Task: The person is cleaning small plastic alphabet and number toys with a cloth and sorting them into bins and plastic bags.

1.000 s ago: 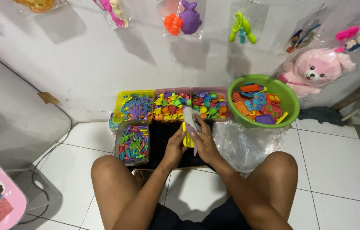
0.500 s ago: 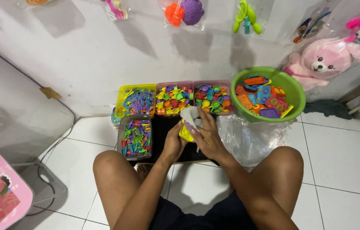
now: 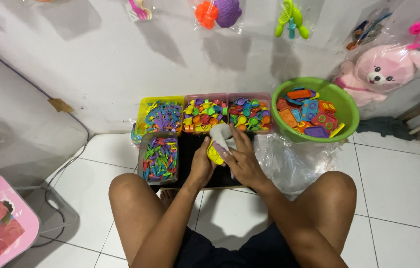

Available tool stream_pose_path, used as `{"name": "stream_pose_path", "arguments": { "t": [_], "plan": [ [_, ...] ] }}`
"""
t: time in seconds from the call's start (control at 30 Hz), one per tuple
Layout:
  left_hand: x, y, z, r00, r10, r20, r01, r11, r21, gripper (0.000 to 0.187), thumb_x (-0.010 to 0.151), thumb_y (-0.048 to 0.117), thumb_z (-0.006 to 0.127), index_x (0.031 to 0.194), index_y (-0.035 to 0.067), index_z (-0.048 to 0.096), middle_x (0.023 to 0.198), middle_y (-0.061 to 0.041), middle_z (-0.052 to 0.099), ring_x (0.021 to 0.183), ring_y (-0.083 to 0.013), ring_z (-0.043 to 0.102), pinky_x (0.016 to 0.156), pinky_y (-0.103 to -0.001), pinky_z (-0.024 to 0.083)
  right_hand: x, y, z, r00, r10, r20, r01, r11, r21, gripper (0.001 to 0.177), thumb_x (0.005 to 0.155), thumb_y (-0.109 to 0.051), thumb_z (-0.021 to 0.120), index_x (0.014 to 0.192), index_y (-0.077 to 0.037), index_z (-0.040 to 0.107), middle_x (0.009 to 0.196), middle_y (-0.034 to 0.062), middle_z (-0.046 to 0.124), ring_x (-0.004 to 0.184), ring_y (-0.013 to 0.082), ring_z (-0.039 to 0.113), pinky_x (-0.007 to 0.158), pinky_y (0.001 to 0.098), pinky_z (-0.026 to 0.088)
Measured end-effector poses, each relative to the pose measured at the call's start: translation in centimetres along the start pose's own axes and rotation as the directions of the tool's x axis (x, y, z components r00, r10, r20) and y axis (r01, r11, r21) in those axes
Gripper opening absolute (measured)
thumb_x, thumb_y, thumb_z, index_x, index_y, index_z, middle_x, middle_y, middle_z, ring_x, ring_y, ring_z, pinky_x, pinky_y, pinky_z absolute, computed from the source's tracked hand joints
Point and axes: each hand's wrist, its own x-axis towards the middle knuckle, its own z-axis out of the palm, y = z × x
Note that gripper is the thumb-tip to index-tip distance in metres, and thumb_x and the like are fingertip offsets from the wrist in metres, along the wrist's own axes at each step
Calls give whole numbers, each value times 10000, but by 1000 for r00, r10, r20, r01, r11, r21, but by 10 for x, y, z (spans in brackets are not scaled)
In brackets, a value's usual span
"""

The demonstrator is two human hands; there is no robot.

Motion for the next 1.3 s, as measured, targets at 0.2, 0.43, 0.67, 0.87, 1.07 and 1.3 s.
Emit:
{"name": "stream_pose_path", "arguments": {
  "t": [0.2, 0.43, 0.67, 0.87, 1.07, 1.3],
  "plan": [
    [-9, 18, 17, 998, -3, -69, 4, 1000, 23, 596, 1083, 505, 365, 1200, -24, 612, 863, -98, 595, 725, -206, 610, 583, -351, 573, -1, 6, -1, 999, 50, -11, -48, 988, 149, 376, 1064, -232, 478, 989, -35, 789, 1645, 214, 308, 1467, 480, 283, 1208, 602, 180],
    [-9, 17, 14, 987, 38, -153, -26, 996, 81, 661, 1070, 560, 304, 1251, 9, 622, 852, -80, 594, 718, -186, 594, 590, -325, 545, 2, -14, -1, 996, -84, -43, 83, 996, -38, 317, 1032, -201, 542, 917, -54, 798, 1574, 266, 411, 1398, 543, 370, 1169, 624, 261],
    [2, 2, -3, 988, 55, -145, -46, 997, 65, 809, 1037, 656, 252, 1499, 29, 472, 1129, -160, 636, 911, -254, 608, 721, -373, 547, 0, -4, 2, 999, -48, -9, 49, 991, 123, 325, 1043, -203, 520, 1001, -49, 804, 1642, 246, 306, 1466, 533, 274, 1187, 630, 199],
    [-2, 11, 10, 984, 56, -171, -39, 994, 98, 807, 1034, 661, 245, 1514, 56, 477, 1297, -213, 624, 1094, -298, 620, 880, -401, 541, -4, 4, 7, 997, -81, 12, 80, 996, 40, 277, 1037, -162, 551, 1031, 6, 771, 1616, 263, 345, 1432, 523, 335, 1173, 630, 233],
    [-14, 25, 22, 979, 4, -202, 10, 998, 68, 817, 1037, 641, 259, 1544, 16, 401, 1450, -253, 529, 1330, -354, 534, 1095, -452, 451, -6, -9, 10, 1000, -10, 8, 10, 1000, 22, 319, 1073, -187, 496, 1096, -5, 758, 1607, 283, 339, 1420, 490, 366, 1181, 610, 238],
    [-5, 19, 23, 985, -6, -172, 13, 999, 37, 825, 1026, 665, 234, 1542, 49, 423, 1442, -238, 537, 1335, -339, 527, 1121, -448, 431, 5, -30, -4, 998, 6, -56, -10, 996, -85, 299, 1048, -164, 525, 1048, 22, 759, 1606, 306, 323, 1433, 498, 345, 1182, 616, 226]
  ]
}}
